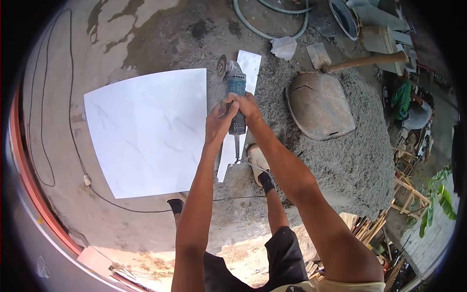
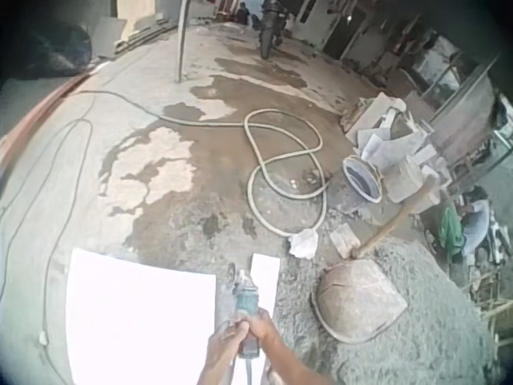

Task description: The person holds a power grinder and makes a long straight cut along the edge of a white ceramic tile while standing outdoors near a pile of sand.

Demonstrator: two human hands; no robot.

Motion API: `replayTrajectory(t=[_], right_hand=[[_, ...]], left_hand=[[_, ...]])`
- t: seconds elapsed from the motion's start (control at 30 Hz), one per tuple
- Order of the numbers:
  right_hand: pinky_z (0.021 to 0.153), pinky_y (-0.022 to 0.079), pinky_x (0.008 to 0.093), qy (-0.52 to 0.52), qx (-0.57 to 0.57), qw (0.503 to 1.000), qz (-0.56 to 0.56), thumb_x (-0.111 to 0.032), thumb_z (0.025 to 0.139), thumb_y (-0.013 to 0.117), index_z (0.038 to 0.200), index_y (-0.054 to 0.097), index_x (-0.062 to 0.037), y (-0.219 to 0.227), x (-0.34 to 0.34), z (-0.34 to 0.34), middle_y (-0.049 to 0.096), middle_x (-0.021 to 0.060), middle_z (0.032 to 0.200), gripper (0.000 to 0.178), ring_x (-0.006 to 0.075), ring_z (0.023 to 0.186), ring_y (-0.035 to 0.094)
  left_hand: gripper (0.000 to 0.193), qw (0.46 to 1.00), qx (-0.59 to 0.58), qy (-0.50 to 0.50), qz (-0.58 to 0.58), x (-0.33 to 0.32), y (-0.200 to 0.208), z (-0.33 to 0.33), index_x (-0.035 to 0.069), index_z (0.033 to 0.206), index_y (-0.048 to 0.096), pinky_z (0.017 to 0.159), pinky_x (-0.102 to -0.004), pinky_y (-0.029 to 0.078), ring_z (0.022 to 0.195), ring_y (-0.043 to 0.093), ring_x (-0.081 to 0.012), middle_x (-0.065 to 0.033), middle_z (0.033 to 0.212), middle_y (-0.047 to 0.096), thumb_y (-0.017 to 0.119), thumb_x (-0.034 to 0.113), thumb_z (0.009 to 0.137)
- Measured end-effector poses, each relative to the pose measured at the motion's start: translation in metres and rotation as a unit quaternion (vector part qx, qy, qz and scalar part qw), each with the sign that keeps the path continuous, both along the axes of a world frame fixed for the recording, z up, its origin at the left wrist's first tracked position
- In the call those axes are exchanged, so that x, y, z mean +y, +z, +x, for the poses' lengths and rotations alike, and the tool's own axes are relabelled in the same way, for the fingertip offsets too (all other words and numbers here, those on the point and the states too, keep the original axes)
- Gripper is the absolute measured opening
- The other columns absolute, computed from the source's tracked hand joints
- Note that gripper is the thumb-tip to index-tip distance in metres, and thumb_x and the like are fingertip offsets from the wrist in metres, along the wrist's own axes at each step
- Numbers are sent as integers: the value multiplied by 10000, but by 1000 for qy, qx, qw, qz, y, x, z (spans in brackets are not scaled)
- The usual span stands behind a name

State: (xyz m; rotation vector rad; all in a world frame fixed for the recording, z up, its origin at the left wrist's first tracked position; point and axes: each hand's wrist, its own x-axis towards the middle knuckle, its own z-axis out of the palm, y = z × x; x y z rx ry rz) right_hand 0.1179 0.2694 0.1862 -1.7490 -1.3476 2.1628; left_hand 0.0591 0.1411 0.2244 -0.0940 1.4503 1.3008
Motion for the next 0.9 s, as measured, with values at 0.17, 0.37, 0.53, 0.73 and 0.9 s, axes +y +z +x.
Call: replayTrajectory(t=[0.17,0.37,0.53,0.73,0.9], right_hand=[[586,535,343,68,88,994,0,-145,706,775,874,641,31,-39,-14,-33,653,90,769,278,207,653,640],[658,479,322,87,43,995,-2,-201,834,703,789,680,-55,-105,-11,-34,611,-3,762,155,144,681,577],[661,482,320,106,82,991,8,-194,833,705,793,687,-57,-131,-6,-39,621,0,783,144,142,690,580],[665,485,317,118,102,988,17,-187,832,708,797,695,-60,-143,2,-44,633,4,808,132,138,701,585],[675,491,315,104,89,991,8,-177,832,708,802,704,-55,-141,1,-50,640,8,819,126,136,715,588]], left_hand=[[1020,999,36,12,-23,11,-28,-28,-89,1393,447,1009,-397,463,1232,564,-307,-246,1295,575,794,615,742],[1029,999,20,25,-39,14,-66,-39,-78,1398,440,1011,-407,458,1235,552,-333,-248,1335,535,823,554,682],[951,996,20,40,-76,19,-90,-45,-83,1358,495,1019,-400,441,1233,552,-332,-245,1315,557,812,499,676],[880,997,4,52,-53,23,-95,-48,-55,1313,553,998,-382,448,1221,556,-312,-224,1290,575,817,490,674],[829,996,-16,76,-41,24,-99,-52,-40,1294,569,963,-374,463,1183,569,-284,-200,1265,585,820,464,686]])
